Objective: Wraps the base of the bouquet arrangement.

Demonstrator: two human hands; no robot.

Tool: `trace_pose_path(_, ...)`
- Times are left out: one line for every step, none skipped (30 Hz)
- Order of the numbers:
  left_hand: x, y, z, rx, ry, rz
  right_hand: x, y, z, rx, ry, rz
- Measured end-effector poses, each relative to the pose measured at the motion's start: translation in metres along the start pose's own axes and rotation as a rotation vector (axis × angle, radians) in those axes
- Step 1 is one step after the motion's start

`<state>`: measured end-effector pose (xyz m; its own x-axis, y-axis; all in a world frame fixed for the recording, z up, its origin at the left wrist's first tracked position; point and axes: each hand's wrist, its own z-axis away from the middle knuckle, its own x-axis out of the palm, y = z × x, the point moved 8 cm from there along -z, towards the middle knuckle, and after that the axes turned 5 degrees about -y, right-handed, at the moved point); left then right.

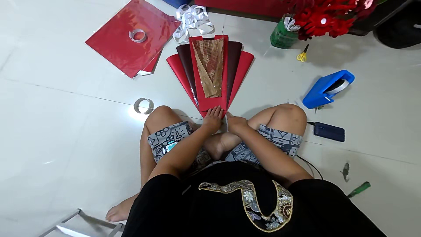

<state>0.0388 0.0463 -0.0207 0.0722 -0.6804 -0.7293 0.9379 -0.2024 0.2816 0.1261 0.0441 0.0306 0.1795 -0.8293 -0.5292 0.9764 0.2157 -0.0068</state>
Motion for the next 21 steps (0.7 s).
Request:
trace_pose_path(0.0, 0.0, 0.0, 0.006, 0.007, 0.008, 0.0, 0.0, -0.001, 0.0, 0.001, -0.003)
trace_pose_path(0.0, 0.0, -0.001, 0.01, 0.01, 0.013, 0.0, 0.0, -0.001, -0.001, 0.003, -0.007)
trace_pose_path(0.0, 0.0, 0.0, 0.013, 0.013, 0.015, 0.0, 0.001, -0.002, 0.0, 0.005, -0.014)
trace_pose_path(-0.001, 0.0, 0.0, 0.015, 0.014, 0.014, 0.0, 0.001, -0.002, 0.0, 0.007, -0.02)
trace_pose_path(-0.001, 0.0, -0.001, 0.016, 0.014, 0.014, 0.0, 0.001, -0.003, 0.0, 0.009, -0.02)
trace_pose_path(-0.001, 0.0, -0.001, 0.015, 0.013, 0.014, 0.001, 0.001, -0.003, 0.001, 0.006, -0.02)
trace_pose_path(-0.001, -0.001, -0.001, 0.012, 0.011, 0.013, 0.0, 0.001, -0.002, -0.001, 0.004, -0.027)
trace_pose_path(-0.001, -0.001, 0.0, 0.008, 0.014, 0.016, -0.003, 0.001, 0.001, -0.01, 0.013, -0.052)
trace_pose_path(-0.002, -0.001, 0.0, 0.006, 0.017, 0.022, -0.009, 0.002, 0.006, -0.021, 0.034, -0.1)
trace_pose_path(-0.002, 0.0, 0.001, 0.006, 0.022, 0.03, -0.019, 0.005, 0.011, -0.032, 0.076, -0.165)
trace_pose_path(-0.004, 0.0, 0.001, 0.01, 0.031, 0.036, -0.032, 0.013, 0.017, -0.053, 0.151, -0.259)
trace_pose_path(-0.005, 0.001, 0.001, 0.015, 0.042, 0.039, -0.048, 0.025, 0.024, -0.092, 0.267, -0.374)
trace_pose_path(-0.006, 0.002, 0.001, 0.016, 0.045, 0.038, -0.064, 0.043, 0.031, -0.136, 0.409, -0.489)
trace_pose_path(-0.007, 0.003, 0.001, 0.012, 0.045, 0.04, -0.078, 0.067, 0.042, -0.165, 0.548, -0.598)
trace_pose_path(-0.008, 0.004, 0.001, 0.005, 0.038, 0.045, -0.089, 0.096, 0.054, -0.167, 0.69, -0.702)
trace_pose_path(-0.008, 0.004, 0.001, -0.001, 0.03, 0.052, -0.097, 0.129, 0.066, -0.146, 0.829, -0.8)
trace_pose_path(-0.008, 0.005, 0.001, -0.004, 0.029, 0.059, -0.102, 0.165, 0.079, -0.101, 0.958, -0.904)
trace_pose_path(-0.008, 0.005, 0.0, -0.007, 0.027, 0.056, -0.104, 0.204, 0.085, -0.037, 1.07, -1.007)
trace_pose_path(-0.008, 0.005, -0.001, -0.011, 0.026, 0.051, -0.102, 0.243, 0.089, 0.036, 1.15, -1.116)
trace_pose_path(-0.008, 0.005, -0.002, -0.014, 0.027, 0.047, -0.095, 0.281, 0.09, 0.089, 1.227, -1.244)
trace_pose_path(-0.008, 0.006, -0.002, -0.016, 0.029, 0.042, -0.085, 0.314, 0.09, 0.147, 1.283, -1.368)
